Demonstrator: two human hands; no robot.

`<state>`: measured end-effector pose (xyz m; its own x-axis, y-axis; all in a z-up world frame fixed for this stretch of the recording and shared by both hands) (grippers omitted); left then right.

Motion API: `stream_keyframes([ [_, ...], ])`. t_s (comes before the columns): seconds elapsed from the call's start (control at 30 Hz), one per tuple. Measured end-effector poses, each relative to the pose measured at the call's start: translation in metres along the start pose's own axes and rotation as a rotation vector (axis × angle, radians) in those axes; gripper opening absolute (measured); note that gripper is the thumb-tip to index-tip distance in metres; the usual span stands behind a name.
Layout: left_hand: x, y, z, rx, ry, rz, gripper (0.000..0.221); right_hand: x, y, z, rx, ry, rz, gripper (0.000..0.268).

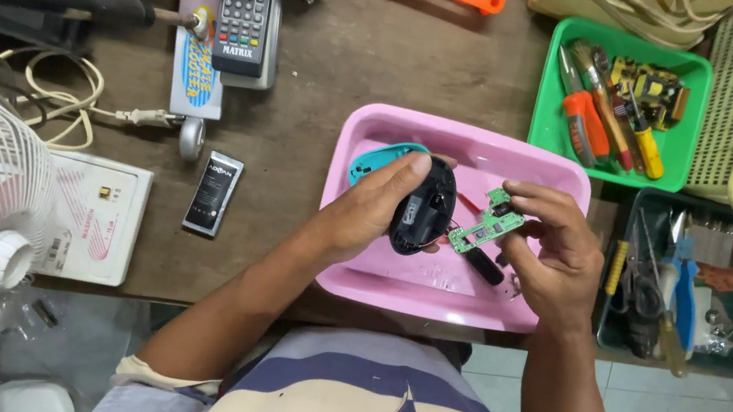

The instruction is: Disassembling a computer mouse using a screwdriver and prying tools to remove the outer shell and internal circuit board.

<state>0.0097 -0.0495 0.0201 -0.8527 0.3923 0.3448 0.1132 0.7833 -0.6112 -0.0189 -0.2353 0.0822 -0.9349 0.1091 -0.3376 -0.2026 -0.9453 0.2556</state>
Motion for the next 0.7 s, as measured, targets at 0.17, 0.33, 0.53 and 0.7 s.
stream_keyframes([
  [0.17, 0.023, 0.017, 0.025, -0.378, -0.024, -0.064, 0.043, 0.034, 0.002, 0.007, 0.155, 0.033, -0.012, 0.030],
  [0.33, 0.036, 0.020, 0.030, -0.575, -0.092, -0.099, 0.040, 0.058, 0.007, 0.001, 0.202, 0.049, -0.024, 0.031],
  [0.53, 0.042, 0.014, 0.017, -0.717, -0.147, -0.177, 0.039, 0.067, 0.002, 0.006, 0.272, 0.107, -0.041, 0.027],
  [0.7, 0.037, 0.012, 0.010, -0.923, -0.261, -0.170, 0.037, 0.070, -0.005, 0.008, 0.352, 0.170, -0.029, 0.026],
])
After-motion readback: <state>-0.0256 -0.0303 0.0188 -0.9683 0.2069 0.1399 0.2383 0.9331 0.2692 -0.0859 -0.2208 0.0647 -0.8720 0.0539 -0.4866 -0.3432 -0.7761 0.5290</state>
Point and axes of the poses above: each hand's wrist, its own x-axis away from the middle knuckle, its own y-axis out of the back of the hand, z = x × y, the point moved 8 cm from there along -x, towards the middle knuckle, and after that the axes turned 11 degrees about -z, right-handed, at the moved point
